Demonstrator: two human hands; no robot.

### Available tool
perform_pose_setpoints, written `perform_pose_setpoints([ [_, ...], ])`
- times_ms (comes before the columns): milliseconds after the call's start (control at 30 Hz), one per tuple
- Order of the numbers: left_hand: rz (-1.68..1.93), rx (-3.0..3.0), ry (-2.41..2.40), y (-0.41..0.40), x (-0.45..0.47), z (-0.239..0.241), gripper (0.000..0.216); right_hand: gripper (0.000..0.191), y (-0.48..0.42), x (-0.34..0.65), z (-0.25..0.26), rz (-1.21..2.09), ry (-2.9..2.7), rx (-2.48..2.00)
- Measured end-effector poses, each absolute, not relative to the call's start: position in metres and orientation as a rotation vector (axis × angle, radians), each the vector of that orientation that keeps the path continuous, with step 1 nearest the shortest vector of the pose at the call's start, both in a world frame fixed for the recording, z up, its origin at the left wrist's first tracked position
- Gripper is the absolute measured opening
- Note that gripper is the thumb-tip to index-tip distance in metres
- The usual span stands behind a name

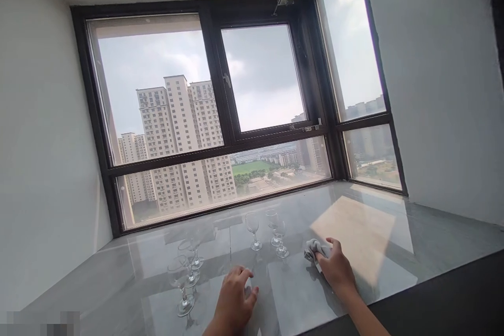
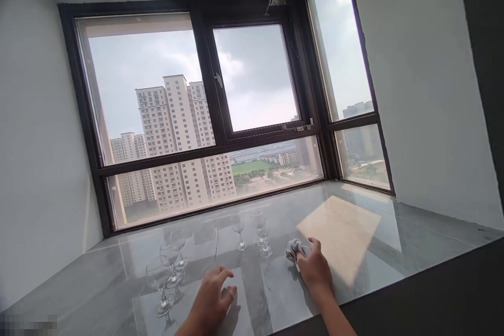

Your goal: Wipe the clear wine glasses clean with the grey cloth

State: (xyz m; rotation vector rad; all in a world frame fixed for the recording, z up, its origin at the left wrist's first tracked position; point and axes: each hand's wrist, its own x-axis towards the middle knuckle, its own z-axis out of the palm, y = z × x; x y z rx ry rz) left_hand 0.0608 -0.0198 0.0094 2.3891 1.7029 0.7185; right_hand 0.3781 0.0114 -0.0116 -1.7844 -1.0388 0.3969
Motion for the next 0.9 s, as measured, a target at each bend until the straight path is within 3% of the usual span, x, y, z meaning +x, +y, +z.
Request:
perform_pose_setpoints([
  [200, 0.587, 2.308, 1.924, 0.058, 0.121, 0.017, 0.064, 0.054, 0.009, 0.376, -0.006, 0.383, -1.066, -1.824],
  [433, 0.476, 2.351, 1.888, 0.081, 0.117, 0.003, 0.051, 0.054, 0.005, 0.377, -0.004, 0.437, -1.107, -1.838],
  [900, 0.521, 1.986, 2.461, 0.060, 0.037, 0.008, 0.050, 0.057, 0.005, 0.377, -0.002, 0.440, -1.130, -1.932],
])
